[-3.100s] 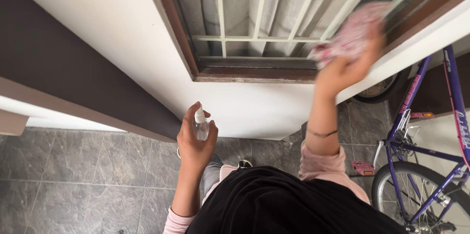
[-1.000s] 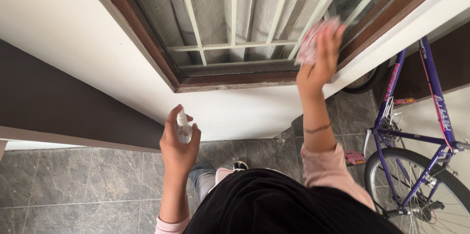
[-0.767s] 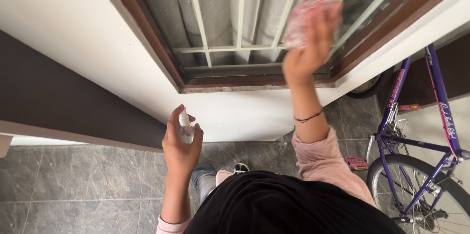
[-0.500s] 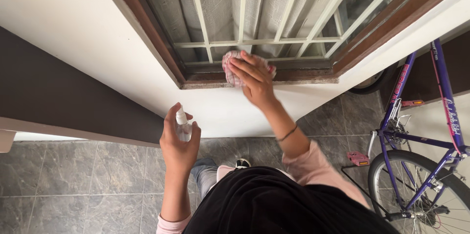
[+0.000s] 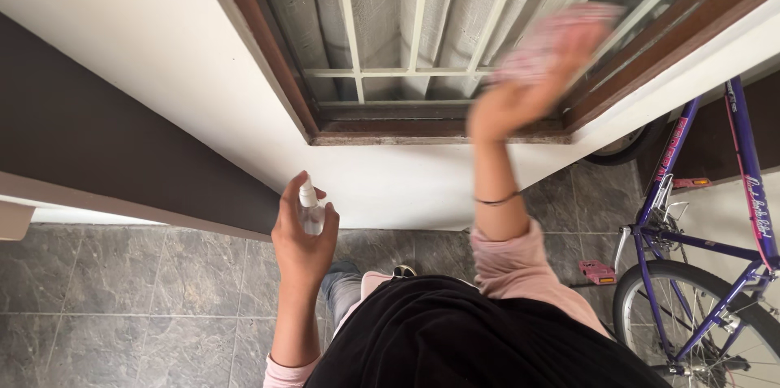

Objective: The person sprays a cleaning solution onto a window screen and wipes it with a cloth. They move along the window, repeatedly spraying and wiping different sections of the screen.

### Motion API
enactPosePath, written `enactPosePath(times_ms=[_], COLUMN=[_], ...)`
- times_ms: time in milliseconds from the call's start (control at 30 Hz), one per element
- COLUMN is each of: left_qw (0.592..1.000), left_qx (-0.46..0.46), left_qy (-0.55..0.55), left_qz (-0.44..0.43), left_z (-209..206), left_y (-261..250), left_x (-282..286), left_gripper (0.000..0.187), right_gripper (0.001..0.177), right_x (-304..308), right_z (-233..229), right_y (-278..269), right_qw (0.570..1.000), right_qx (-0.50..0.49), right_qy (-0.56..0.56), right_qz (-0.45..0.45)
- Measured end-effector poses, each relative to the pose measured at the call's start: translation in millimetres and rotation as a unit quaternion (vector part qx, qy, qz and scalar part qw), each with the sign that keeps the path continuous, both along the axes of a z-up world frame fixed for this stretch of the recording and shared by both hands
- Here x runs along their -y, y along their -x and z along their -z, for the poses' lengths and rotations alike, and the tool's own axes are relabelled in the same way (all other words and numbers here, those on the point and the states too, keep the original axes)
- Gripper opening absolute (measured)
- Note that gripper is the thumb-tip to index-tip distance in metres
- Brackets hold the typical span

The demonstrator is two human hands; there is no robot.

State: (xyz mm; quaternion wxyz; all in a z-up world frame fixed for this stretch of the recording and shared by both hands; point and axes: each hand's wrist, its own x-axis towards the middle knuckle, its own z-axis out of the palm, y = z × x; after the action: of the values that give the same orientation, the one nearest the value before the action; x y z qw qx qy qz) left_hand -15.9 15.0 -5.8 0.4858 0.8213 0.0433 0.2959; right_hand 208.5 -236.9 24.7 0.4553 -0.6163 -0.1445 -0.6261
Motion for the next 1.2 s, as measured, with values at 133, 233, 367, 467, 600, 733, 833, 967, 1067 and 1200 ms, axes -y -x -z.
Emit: enactPosePath(times_ms=[133, 233, 367, 467, 600, 733, 833, 967, 1067, 1200], left_qw=[0.999, 0.998, 0.997, 0.997, 0.998, 0.999, 0.999, 1.000, 0.999, 0.998], left_qx=[-0.002, 0.019, 0.050, 0.052, 0.018, 0.019, -0.005, 0.010, 0.009, -0.003], left_qy=[0.038, 0.049, 0.063, 0.048, 0.054, 0.035, 0.051, 0.027, 0.040, 0.059], left_qz=[-0.014, -0.024, -0.017, -0.023, -0.027, -0.017, -0.009, -0.002, -0.006, -0.027], left_z=[4.3, 6.7, 12.6, 15.0, 14.6, 10.2, 8.3, 7.3, 6.5, 9.0], left_y=[2.4, 4.9, 16.0, 25.3, 26.7, 17.0, 15.0, 12.2, 11.4, 16.2], left_x=[-1.5, -2.0, -6.4, -9.6, -10.8, -10.0, -5.8, -7.6, -13.6, -24.7], left_gripper=[0.058, 0.059, 0.060, 0.060, 0.060, 0.059, 0.058, 0.059, 0.058, 0.059], right_gripper=[0.029, 0.037, 0.050, 0.046, 0.026, 0.028, 0.035, 0.037, 0.042, 0.046], right_x=[-83.2, -105.1, -91.5, -60.4, 7.9, 57.6, 57.2, 22.3, -15.9, -72.0], right_z=[46.6, 67.0, 70.9, 58.4, 37.0, 30.3, 39.5, 49.9, 51.6, 48.1], right_y=[-2.3, 12.3, 28.3, 35.7, 51.2, 65.3, 64.9, 53.4, 51.0, 46.6], right_qw=[0.976, 0.926, 0.894, 0.908, 0.978, 0.944, 0.923, 0.904, 0.874, 0.858], right_qx=[-0.044, -0.032, -0.087, -0.073, -0.040, -0.122, -0.159, -0.162, -0.130, -0.112], right_qy=[0.180, 0.367, 0.403, 0.320, 0.201, 0.302, 0.349, 0.393, 0.464, 0.487], right_qz=[-0.114, -0.079, -0.176, -0.262, 0.038, 0.043, -0.017, -0.050, -0.057, -0.115])
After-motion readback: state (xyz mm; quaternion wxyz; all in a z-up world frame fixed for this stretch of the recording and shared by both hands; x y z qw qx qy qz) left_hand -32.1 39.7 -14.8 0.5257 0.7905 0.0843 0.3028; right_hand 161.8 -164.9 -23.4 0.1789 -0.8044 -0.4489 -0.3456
